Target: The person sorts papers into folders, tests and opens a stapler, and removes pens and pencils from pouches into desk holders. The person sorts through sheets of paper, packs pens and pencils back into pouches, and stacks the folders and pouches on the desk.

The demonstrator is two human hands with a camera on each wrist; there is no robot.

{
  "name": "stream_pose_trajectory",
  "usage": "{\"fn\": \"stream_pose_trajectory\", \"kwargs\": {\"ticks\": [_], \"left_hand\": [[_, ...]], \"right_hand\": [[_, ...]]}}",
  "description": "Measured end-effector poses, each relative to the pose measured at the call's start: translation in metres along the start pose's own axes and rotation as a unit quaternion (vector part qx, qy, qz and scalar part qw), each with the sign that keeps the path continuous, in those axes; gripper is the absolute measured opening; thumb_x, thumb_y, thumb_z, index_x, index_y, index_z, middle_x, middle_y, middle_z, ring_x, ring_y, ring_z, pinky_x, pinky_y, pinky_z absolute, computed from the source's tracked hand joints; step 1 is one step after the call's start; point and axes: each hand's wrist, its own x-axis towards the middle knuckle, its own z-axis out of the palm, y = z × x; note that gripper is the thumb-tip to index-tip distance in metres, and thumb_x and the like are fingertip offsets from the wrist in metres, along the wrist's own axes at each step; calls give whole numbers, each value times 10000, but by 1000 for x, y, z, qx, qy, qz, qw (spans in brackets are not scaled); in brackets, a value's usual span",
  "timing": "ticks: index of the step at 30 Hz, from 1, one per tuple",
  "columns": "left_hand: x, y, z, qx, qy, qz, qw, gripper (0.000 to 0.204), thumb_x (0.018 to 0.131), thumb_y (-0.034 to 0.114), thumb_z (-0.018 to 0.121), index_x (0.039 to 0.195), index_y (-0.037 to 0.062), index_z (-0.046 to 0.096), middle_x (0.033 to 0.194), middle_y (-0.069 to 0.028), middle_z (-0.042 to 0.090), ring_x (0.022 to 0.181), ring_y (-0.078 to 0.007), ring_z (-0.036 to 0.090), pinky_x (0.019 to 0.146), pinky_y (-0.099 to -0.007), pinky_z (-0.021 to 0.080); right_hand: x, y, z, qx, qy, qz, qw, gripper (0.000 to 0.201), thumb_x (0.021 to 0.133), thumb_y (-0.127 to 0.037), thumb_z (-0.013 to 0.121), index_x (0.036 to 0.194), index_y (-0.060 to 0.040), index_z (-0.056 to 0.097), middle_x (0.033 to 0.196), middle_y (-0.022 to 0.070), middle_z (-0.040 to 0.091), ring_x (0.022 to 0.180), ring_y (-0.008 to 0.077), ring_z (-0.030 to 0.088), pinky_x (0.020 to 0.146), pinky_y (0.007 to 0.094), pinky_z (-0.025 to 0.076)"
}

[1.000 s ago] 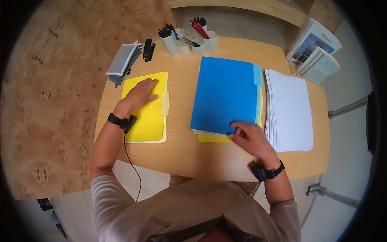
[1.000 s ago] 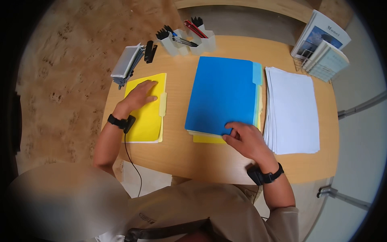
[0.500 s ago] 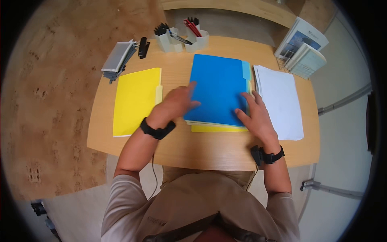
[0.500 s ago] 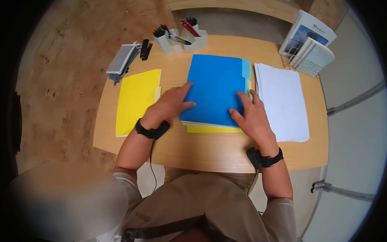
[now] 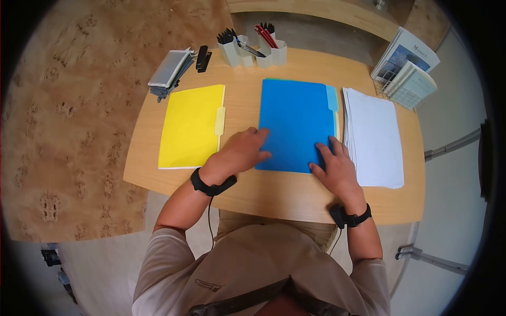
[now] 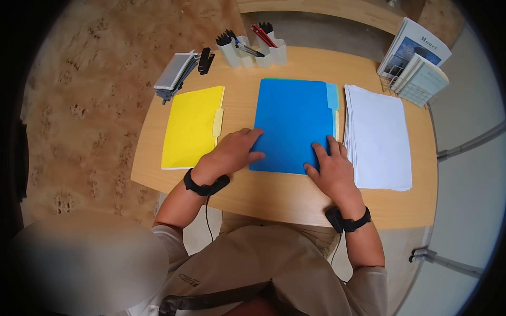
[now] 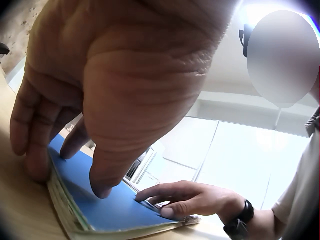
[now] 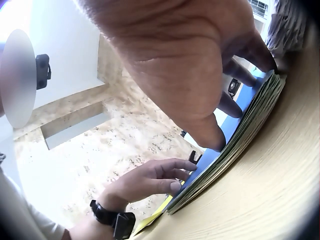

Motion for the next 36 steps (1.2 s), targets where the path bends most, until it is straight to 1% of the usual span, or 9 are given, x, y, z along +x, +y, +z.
{"fn": "stream_pose_trajectory", "kwargs": {"ticks": [6,10,13,16,21,27,29,32,36], "left_hand": [[3,14,2,139,44,3,989,626,854,322,789,1371,53,558,1377,-241,534,1282,-444,507,1043,-510,445],[16,21,13,80,47,140,986,758,787,366,840,1412,62,536,1530,-268,403,1424,-454,372,1158,-502,359],[20,31,17,64,1,175,983,811,771,372,853,1439,61,514,1552,-285,375,1446,-461,350,1185,-488,342],[19,32,18,83,-20,145,986,825,771,364,854,1452,61,500,1552,-284,376,1452,-455,347,1185,-483,350],[16,28,18,77,-26,129,988,788,776,350,848,1425,55,512,1533,-273,404,1441,-442,364,1153,-476,393],[13,24,15,43,-1,151,988,423,853,284,776,1163,36,628,1355,-205,564,1304,-411,487,1040,-472,461],[15,24,12,25,-18,180,983,220,892,192,729,1018,25,662,1125,-160,667,1119,-382,592,908,-479,499],[13,16,20,-18,52,200,978,123,906,128,699,918,10,666,898,-144,678,895,-378,636,766,-478,504],[5,24,27,-37,91,174,980,125,888,105,721,869,0,655,785,-162,648,750,-387,628,685,-456,501]], "right_hand": [[-6,6,-7,28,0,-30,999,714,779,-403,841,1387,-121,595,1505,286,438,1368,486,436,1055,511,490],[-9,7,-12,36,-4,-40,999,720,783,-399,843,1396,-114,592,1519,292,431,1386,481,423,1110,494,441],[-9,20,-26,145,15,-79,986,588,858,-342,788,1355,-76,622,1387,252,586,1261,405,576,1052,450,491],[-9,49,-63,240,48,58,968,516,868,-313,780,1291,-44,662,1221,230,691,1096,350,678,938,423,548],[-23,129,-79,96,153,167,969,407,895,-260,764,1209,-10,699,1035,197,731,905,282,698,811,370,557],[-34,93,-64,250,95,128,955,277,917,-189,748,1113,5,722,788,68,661,744,134,609,705,297,515],[-33,75,-53,361,26,107,926,204,945,-155,709,1048,20,724,701,19,618,691,78,572,628,257,471],[-25,37,-48,490,-17,137,861,193,1005,-171,649,1031,12,703,769,17,654,678,80,615,606,244,497],[-14,29,-35,507,-40,169,844,203,1033,-170,605,1136,-2,654,806,38,667,703,98,671,618,244,537]]}}
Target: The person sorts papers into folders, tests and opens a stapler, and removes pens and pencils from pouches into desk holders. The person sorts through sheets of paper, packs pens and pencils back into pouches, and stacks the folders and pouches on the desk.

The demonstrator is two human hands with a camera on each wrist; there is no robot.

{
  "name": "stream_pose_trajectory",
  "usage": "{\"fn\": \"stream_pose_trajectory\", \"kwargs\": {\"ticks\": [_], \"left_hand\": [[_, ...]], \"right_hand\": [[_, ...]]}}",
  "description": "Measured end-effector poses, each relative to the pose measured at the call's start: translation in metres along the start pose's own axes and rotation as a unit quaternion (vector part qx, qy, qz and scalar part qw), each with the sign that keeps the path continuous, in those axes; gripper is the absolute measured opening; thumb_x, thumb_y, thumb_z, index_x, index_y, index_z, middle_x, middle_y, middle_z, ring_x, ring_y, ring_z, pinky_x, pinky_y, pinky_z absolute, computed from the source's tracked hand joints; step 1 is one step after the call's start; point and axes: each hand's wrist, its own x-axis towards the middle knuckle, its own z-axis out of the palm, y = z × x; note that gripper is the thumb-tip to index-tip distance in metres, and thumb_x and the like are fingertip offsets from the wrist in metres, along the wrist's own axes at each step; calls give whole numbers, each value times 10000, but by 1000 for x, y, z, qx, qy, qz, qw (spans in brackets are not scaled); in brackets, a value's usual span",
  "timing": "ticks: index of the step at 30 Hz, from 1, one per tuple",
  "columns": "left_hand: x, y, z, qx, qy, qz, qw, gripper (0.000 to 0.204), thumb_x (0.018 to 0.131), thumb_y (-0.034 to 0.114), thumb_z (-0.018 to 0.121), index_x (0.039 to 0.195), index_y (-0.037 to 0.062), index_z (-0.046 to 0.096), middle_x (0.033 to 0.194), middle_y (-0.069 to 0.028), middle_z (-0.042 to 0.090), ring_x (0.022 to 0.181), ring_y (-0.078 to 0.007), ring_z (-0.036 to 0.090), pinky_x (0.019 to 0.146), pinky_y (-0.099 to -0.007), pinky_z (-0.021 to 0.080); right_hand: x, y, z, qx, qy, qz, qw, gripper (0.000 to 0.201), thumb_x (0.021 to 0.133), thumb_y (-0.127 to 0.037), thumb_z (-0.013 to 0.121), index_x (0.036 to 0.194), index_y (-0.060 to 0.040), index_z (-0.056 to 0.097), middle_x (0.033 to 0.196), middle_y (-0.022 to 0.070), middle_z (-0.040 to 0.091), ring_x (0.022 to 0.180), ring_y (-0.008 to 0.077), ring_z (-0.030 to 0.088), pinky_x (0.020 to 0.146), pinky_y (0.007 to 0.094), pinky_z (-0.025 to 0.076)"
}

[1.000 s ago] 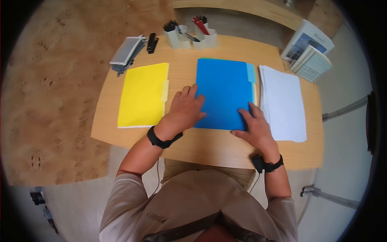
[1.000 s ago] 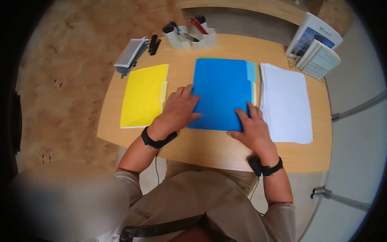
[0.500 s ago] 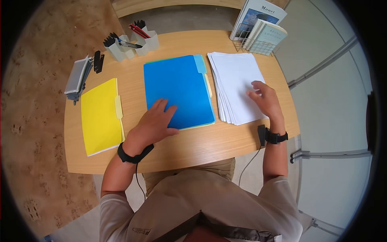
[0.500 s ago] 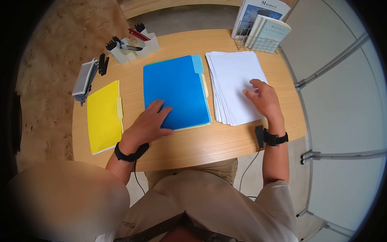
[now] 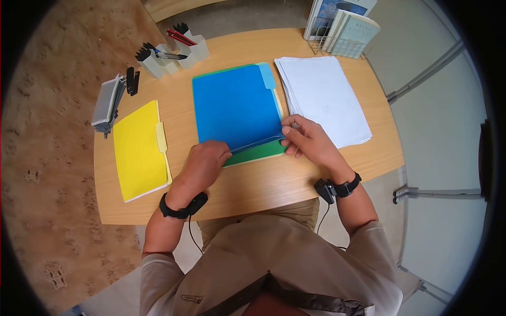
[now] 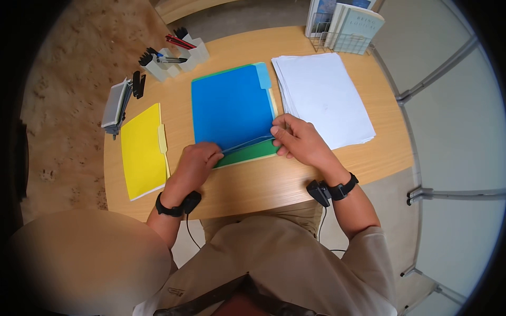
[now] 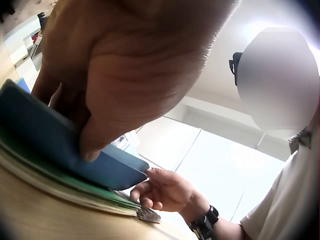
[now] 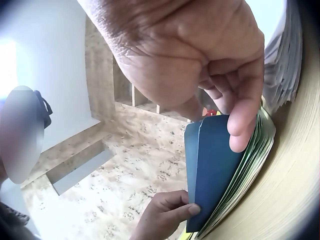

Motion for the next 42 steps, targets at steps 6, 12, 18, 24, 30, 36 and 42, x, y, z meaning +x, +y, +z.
{"fn": "stream_pose_trajectory", "kwargs": {"ticks": [6,12,18,24,30,36,42], "left_hand": [[-8,3,2,-17,42,-36,998,143,859,82,762,849,-11,654,794,-165,658,745,-369,636,665,-423,498],[-14,4,0,-94,119,-62,986,129,899,91,750,858,-14,687,749,-146,646,646,-286,617,608,-362,482],[-20,11,-10,-103,137,-109,979,142,909,88,743,845,-11,664,720,-145,614,608,-270,575,572,-366,448],[-20,8,-11,-105,106,-143,978,170,917,104,738,833,-14,650,694,-146,598,591,-261,549,565,-358,435],[-19,4,-10,-102,88,-140,981,175,921,107,733,826,-9,643,698,-150,601,591,-275,551,565,-369,436],[-20,3,-9,-109,94,-132,981,174,923,110,734,832,-7,643,707,-153,609,600,-286,568,570,-377,443],[-20,8,-12,-101,85,-133,982,171,928,111,730,842,-10,645,715,-157,611,602,-288,570,571,-375,444]], "right_hand": [[12,20,1,76,-10,-21,997,250,1030,-135,595,1242,-3,581,794,22,641,744,115,708,620,249,568],[8,27,1,152,-8,-18,988,269,983,-56,611,1247,-15,578,757,7,622,695,104,688,616,257,582],[-8,9,-23,-122,172,-132,969,162,910,-132,748,980,7,704,636,-16,535,594,44,468,544,240,409],[-17,38,-123,-488,368,-49,790,733,787,-435,840,1334,0,619,1224,222,680,1130,383,653,986,449,517],[-19,73,-152,-439,357,38,824,752,757,-378,871,1347,4,603,1232,234,684,1155,398,650,998,438,515],[-17,69,-163,-407,391,8,825,394,829,-224,805,1141,-8,701,993,219,740,914,348,718,812,415,548],[-21,71,-167,-328,418,-19,847,237,875,-186,768,1015,2,735,805,179,731,692,303,688,692,383,536]]}}
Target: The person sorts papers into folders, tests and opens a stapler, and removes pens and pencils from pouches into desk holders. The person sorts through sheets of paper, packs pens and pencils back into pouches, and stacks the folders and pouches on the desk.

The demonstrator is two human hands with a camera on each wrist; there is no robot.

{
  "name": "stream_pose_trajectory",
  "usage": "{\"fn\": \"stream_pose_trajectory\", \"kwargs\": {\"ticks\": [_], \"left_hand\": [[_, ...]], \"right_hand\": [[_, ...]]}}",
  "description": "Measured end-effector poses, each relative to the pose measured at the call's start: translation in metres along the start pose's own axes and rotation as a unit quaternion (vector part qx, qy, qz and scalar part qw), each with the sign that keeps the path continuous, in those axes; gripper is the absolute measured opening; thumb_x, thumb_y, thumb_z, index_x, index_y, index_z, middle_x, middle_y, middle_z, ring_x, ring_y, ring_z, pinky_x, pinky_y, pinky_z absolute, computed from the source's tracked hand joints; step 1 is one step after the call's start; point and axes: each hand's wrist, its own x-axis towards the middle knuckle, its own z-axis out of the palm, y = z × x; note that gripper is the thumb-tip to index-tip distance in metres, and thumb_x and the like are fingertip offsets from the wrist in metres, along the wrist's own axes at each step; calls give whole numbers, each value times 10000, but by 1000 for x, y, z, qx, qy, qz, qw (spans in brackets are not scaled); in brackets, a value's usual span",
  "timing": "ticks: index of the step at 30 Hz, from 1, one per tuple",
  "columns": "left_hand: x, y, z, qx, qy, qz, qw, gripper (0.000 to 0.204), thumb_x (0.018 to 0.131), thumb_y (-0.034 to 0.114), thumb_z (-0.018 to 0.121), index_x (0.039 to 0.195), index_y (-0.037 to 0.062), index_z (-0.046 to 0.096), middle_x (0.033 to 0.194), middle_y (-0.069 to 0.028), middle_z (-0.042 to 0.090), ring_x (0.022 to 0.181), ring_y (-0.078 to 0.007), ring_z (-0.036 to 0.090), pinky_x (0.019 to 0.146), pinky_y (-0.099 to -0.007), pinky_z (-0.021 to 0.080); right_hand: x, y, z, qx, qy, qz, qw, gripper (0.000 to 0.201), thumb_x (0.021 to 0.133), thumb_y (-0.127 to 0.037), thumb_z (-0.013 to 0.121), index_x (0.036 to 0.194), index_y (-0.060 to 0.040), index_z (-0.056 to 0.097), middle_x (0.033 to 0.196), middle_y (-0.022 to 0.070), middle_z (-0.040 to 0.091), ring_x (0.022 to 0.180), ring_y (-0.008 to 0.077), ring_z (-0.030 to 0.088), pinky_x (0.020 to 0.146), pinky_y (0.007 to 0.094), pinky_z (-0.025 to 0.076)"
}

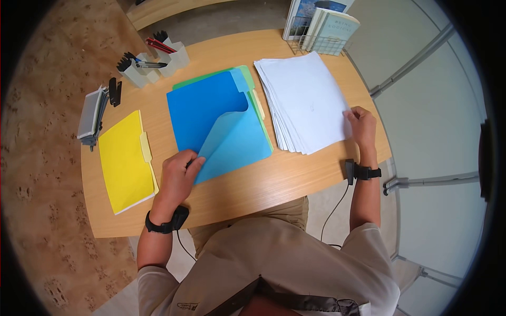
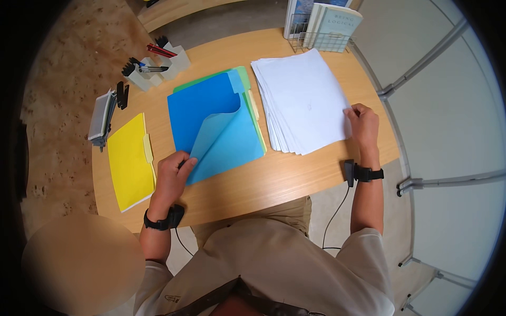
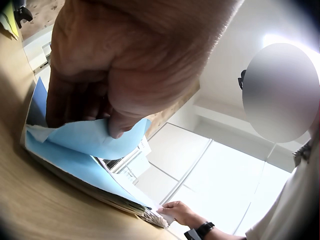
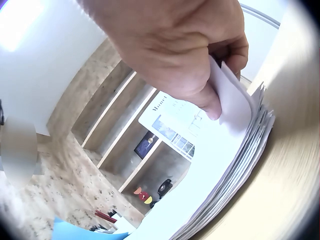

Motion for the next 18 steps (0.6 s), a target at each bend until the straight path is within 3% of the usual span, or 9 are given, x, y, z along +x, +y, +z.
{"fn": "stream_pose_trajectory", "kwargs": {"ticks": [7,9,12,13,14,16,18], "left_hand": [[0,-1,0,-2,4,2,1000,172,929,105,726,840,-13,639,709,-153,595,599,-283,554,569,-369,435],[-1,-2,0,1,4,2,1000,172,928,103,726,840,-14,637,707,-148,592,598,-281,550,568,-367,433],[-3,-4,0,2,16,15,1000,157,926,93,725,845,-12,640,711,-141,591,598,-272,546,570,-363,432],[-4,-5,0,-3,26,27,999,155,927,95,728,857,-13,642,682,-123,572,585,-219,517,562,-337,424],[-5,-6,0,-7,37,40,998,154,929,97,732,869,-14,643,653,-106,552,572,-166,488,555,-311,416],[-9,-9,0,-11,58,34,998,144,934,95,728,882,-13,647,661,-90,569,579,-155,496,563,-304,427],[-15,-13,-2,-14,78,28,996,134,939,93,723,895,-13,652,669,-73,586,585,-143,504,572,-298,438]], "right_hand": [[-2,8,-7,31,22,0,999,218,911,-190,748,1012,2,733,752,160,703,663,273,668,662,371,518],[1,22,-2,-21,72,-103,992,208,939,-196,722,1028,-8,728,765,163,700,657,258,647,653,353,507],[-3,9,-10,6,54,-36,998,204,965,-196,693,1018,-2,723,758,128,676,654,226,620,652,359,503],[0,16,-10,6,54,-36,998,204,965,-196,693,1018,-2,723,758,128,676,654,226,620,652,359,503],[3,25,-9,73,55,-40,995,205,982,-199,678,1015,-2,724,758,87,665,650,188,603,634,340,494],[6,30,-11,140,54,-45,988,210,999,-203,662,1011,-3,725,758,47,655,646,150,586,616,321,484],[3,19,-25,331,-3,71,941,207,1018,-216,651,1022,-21,720,758,-28,623,643,64,535,567,251,428]]}}
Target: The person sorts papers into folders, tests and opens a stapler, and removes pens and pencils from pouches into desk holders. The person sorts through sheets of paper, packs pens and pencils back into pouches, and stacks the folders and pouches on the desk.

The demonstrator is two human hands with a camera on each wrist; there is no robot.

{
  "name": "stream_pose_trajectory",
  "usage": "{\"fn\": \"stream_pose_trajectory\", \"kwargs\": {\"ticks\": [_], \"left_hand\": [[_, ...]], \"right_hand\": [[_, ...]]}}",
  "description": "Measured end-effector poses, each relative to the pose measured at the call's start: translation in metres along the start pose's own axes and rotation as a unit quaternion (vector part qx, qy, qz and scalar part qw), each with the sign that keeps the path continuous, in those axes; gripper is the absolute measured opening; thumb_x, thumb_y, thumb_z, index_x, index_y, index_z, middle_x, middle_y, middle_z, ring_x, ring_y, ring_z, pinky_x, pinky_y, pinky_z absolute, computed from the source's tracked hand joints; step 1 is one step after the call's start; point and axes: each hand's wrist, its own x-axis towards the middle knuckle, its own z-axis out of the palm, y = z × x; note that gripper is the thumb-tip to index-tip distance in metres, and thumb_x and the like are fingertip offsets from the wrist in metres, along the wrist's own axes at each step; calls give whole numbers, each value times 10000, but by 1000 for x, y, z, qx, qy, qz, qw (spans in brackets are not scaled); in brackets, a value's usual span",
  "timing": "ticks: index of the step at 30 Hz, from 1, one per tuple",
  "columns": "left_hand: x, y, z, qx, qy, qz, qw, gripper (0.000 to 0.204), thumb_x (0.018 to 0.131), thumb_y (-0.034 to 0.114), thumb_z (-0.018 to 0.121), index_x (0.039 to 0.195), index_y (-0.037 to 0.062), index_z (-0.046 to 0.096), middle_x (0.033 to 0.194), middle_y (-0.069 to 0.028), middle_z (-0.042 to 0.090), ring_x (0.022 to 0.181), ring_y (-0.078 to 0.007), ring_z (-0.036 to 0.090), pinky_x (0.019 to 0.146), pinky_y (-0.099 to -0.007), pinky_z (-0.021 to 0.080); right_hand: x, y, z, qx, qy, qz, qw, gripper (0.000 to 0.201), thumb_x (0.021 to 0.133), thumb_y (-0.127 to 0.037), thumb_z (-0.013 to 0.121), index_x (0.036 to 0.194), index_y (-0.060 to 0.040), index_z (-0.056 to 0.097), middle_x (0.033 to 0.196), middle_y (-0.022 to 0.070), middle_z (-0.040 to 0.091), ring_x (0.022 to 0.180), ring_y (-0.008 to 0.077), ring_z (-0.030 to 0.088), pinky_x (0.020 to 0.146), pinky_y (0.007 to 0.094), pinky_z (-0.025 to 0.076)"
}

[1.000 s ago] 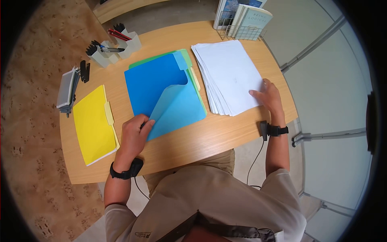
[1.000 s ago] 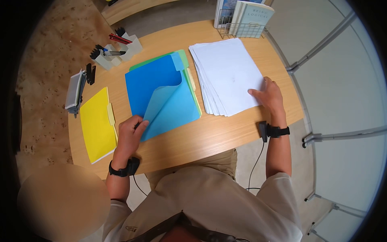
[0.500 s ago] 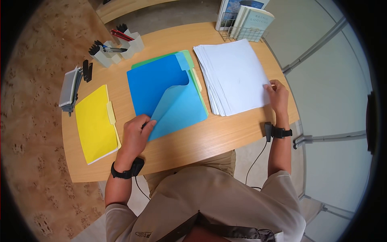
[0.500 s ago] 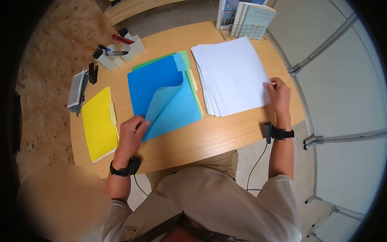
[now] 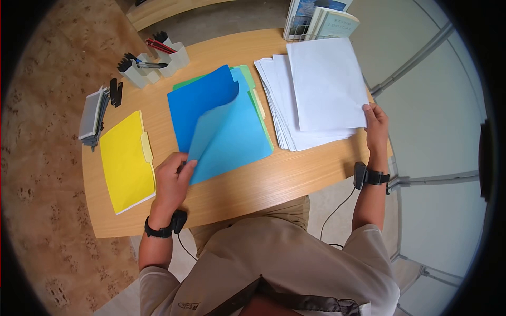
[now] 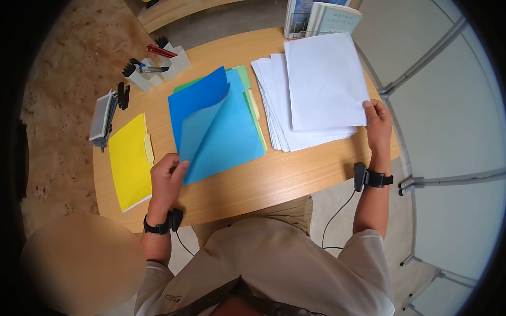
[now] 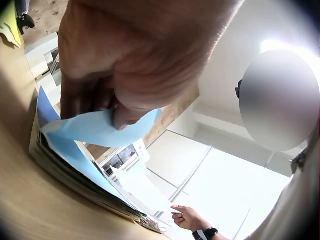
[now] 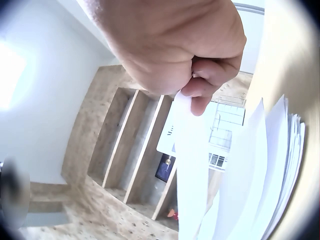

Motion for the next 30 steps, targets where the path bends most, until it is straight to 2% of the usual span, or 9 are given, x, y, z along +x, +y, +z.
{"fn": "stream_pose_trajectory", "kwargs": {"ticks": [1,3,5,6,8,10,13,21,30], "left_hand": [[-3,-4,-3,-19,7,-44,999,125,938,86,721,932,-20,656,716,-78,611,624,-139,544,592,-305,459],[-11,-9,-6,-36,14,-89,995,126,937,79,719,969,-27,659,763,-83,637,662,-136,584,612,-312,479],[-17,-13,-7,-216,72,-110,967,141,971,72,676,1054,-39,649,806,-32,630,691,-86,552,612,-279,462],[-17,-12,-6,-214,74,-111,968,141,971,72,676,1054,-39,649,806,-32,630,691,-86,552,612,-279,462],[-16,-8,-6,-180,146,-27,972,143,986,70,649,1084,-33,635,836,-11,620,681,-69,506,607,-244,428],[-24,-16,-9,-171,127,-34,976,125,982,69,649,1067,-23,640,827,-6,610,680,-62,491,605,-240,418],[-33,-27,-11,-150,99,-38,983,100,975,68,653,1038,-9,645,811,1,597,677,-56,468,603,-237,403],[-35,-27,-16,-123,102,-19,987,90,956,70,672,995,-8,648,765,5,579,651,-70,450,586,-249,383],[-35,-25,-20,-100,94,-18,990,81,933,59,677,968,-10,651,726,-27,571,626,-100,446,575,-273,381]], "right_hand": [[-3,-4,1,45,-15,1,999,196,1029,-224,645,1040,-38,709,779,-51,629,640,21,500,540,198,361],[-13,-12,14,99,-23,12,995,193,1031,-218,640,1036,-37,708,776,-52,627,637,20,496,536,199,354],[-24,-18,29,154,-32,21,987,190,1034,-212,635,1032,-36,707,773,-54,624,634,18,492,531,201,346],[-30,-21,34,134,-62,19,989,171,1031,-192,638,1021,-36,707,774,-62,618,639,13,487,539,195,346],[-42,-23,54,117,-96,18,988,153,1029,-172,641,1009,-36,706,775,-70,612,644,8,482,547,190,346],[-56,-23,82,103,-115,-44,987,120,1014,-141,660,983,-35,706,735,-100,555,633,-10,430,548,184,317],[-77,-37,117,70,-154,-10,985,115,1004,-127,660,975,-25,706,667,-135,447,599,-15,343,530,199,273],[-107,-54,187,29,-222,-28,974,173,1001,-132,639,973,30,694,636,-59,519,596,22,428,534,234,372],[-122,-48,209,6,-261,-31,965,227,1001,-157,651,1065,53,708,642,-9,579,593,47,468,546,256,411]]}}
